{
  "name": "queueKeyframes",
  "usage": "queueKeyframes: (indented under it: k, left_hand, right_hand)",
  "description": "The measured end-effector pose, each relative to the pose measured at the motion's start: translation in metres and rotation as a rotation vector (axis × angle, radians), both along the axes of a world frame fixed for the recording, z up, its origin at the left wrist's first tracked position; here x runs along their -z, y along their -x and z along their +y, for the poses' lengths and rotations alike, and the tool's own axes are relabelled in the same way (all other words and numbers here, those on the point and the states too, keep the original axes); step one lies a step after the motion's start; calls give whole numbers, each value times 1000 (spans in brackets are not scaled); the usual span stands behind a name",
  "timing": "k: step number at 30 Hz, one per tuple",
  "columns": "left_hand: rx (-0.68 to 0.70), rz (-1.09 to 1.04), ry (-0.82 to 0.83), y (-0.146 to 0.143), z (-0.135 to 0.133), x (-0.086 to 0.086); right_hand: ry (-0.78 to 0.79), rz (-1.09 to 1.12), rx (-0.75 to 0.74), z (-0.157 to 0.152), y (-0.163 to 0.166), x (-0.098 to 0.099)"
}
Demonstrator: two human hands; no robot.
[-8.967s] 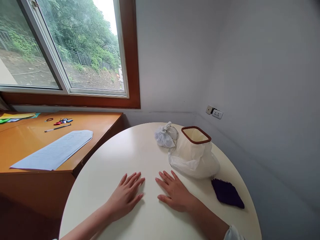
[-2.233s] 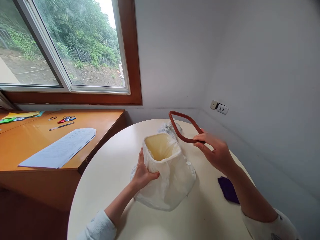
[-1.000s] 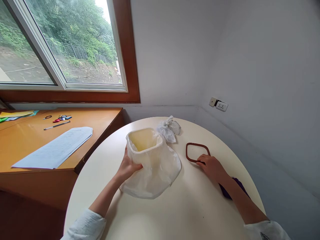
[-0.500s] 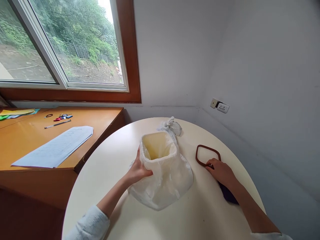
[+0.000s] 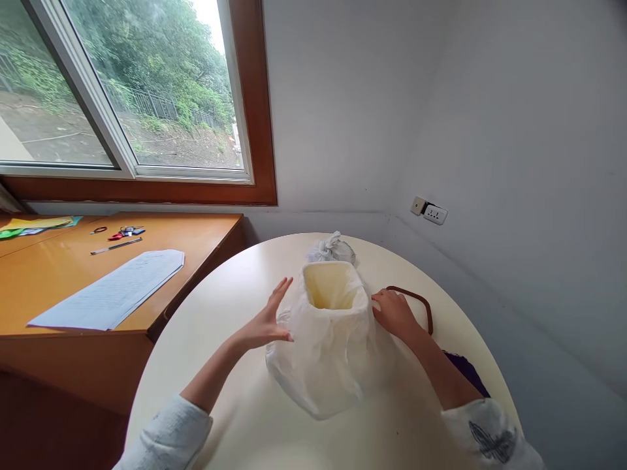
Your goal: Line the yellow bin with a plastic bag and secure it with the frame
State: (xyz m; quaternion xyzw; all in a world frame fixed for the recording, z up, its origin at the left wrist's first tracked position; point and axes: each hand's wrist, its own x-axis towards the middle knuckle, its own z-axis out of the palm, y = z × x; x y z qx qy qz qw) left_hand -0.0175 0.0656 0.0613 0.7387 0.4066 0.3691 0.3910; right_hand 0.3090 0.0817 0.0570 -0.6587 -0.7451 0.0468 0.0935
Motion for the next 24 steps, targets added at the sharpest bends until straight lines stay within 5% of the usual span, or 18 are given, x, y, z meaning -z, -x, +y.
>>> queueKeyframes:
  k: [6, 11, 17, 24]
  left_hand:
    - [-51, -41, 212, 38, -2, -7]
    - [-393, 282, 239, 29, 3, 3]
    - [-370, 365, 187, 10, 10, 16]
    - [-384, 224, 198, -3, 28, -27]
  right_hand:
    - [56, -96, -11, 9, 8, 13]
    - [81, -51, -28, 6, 14, 13]
    - [111, 254, -14, 5, 12, 2]
    - [60, 783, 56, 19, 3, -31]
